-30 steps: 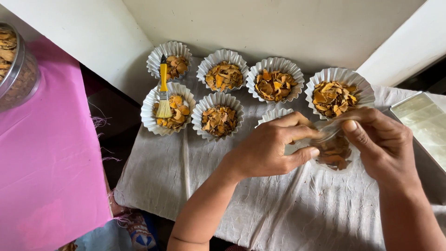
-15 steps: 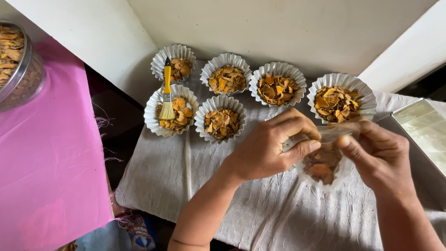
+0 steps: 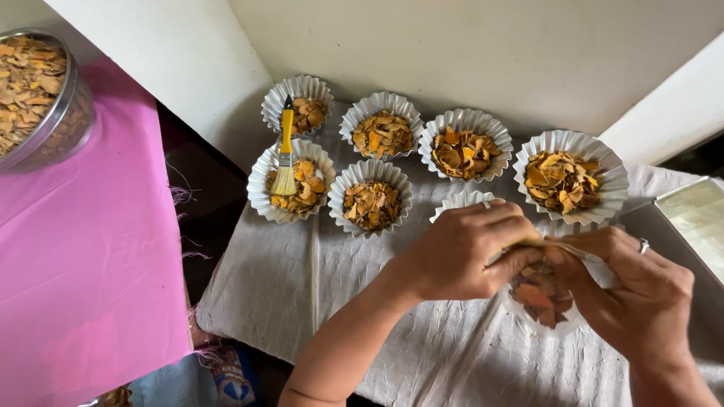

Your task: The person fills small foil cups with sliced food items, applies a liquid to them using a brush, and then transfers some of the items into a small plastic bag.

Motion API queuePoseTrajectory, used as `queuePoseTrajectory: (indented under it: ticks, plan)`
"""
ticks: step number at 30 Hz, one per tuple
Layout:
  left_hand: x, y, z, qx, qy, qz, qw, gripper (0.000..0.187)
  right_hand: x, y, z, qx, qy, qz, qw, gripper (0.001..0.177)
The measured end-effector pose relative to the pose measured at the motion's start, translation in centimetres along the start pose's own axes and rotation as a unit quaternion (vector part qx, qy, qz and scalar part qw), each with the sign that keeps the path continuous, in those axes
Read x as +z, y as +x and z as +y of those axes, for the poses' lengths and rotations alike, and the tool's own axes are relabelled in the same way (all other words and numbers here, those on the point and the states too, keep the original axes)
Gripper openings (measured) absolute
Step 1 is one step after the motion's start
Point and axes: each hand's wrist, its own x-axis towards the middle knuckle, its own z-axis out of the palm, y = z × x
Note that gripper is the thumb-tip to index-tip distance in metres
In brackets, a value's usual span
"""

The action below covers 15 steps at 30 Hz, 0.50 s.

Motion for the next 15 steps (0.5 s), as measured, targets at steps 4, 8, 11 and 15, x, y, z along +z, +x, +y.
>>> queuePoseTrajectory:
  ticks: [4, 8, 11, 15]
  plan:
    - [0.0, 0.2, 0.4, 0.086, 0.048, 0.039, 0.994, 0.017, -1.5, 1.1, -0.7, 0.016, -0.007, -0.02, 1.0, 0.017]
    - [-1.3, 0.3, 2.1, 0.074, 0.091, 0.041, 0.992, 0.011, -2.4, 1.4, -0.8, 0.046, 0.08, -0.092, 0.992, 0.023]
    - [-1.7, 0.4, 2.9, 0.077, 0.122, 0.036, 0.989, 0.01, -1.7, 0.4, -0.2, -0.013, -0.019, -0.056, 0.998, 0.015]
    - [-2.2, 0.2, 3.0, 0.054, 0.049, -0.002, 0.997, 0.024, -1.4, 0.1, 0.9, -0.149, -0.039, -0.065, 0.986, 0.012]
